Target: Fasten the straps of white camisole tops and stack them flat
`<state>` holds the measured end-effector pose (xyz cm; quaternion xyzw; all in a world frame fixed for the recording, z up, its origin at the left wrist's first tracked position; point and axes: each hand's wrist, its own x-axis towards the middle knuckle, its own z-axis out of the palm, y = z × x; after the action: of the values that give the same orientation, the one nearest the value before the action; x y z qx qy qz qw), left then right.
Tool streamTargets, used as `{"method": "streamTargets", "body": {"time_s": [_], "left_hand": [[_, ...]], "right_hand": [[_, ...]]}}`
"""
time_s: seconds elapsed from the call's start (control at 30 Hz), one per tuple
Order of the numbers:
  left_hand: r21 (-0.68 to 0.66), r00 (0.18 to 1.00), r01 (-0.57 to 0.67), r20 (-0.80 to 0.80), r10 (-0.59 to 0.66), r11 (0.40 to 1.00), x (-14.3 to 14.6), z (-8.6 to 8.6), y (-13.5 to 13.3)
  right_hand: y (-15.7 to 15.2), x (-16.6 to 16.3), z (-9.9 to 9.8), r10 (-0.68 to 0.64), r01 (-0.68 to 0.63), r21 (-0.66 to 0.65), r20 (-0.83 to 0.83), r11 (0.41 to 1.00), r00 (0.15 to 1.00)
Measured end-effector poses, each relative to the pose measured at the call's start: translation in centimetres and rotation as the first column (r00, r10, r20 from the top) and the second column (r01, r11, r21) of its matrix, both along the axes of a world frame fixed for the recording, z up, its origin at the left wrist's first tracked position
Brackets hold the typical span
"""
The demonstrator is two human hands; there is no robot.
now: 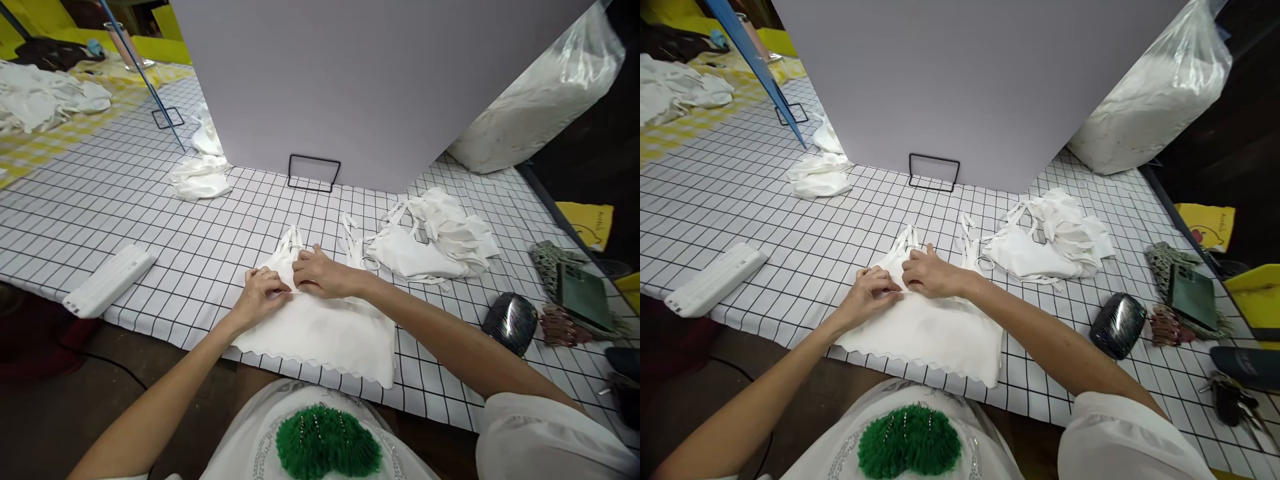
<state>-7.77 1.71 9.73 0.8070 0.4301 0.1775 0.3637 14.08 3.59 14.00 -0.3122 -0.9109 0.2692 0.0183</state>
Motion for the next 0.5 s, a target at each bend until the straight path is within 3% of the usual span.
{"method": "streamTargets", "body": {"time_s": [0.5], "left_hand": [[-0.007, 1.000, -0.006, 0.001, 0.006, 1.000, -0.02, 0.04, -0.03]], "right_hand": [[-0.14, -0.19, -0.28, -0.017, 0.017, 0.034, -0.003, 0.999, 1.000]]}}
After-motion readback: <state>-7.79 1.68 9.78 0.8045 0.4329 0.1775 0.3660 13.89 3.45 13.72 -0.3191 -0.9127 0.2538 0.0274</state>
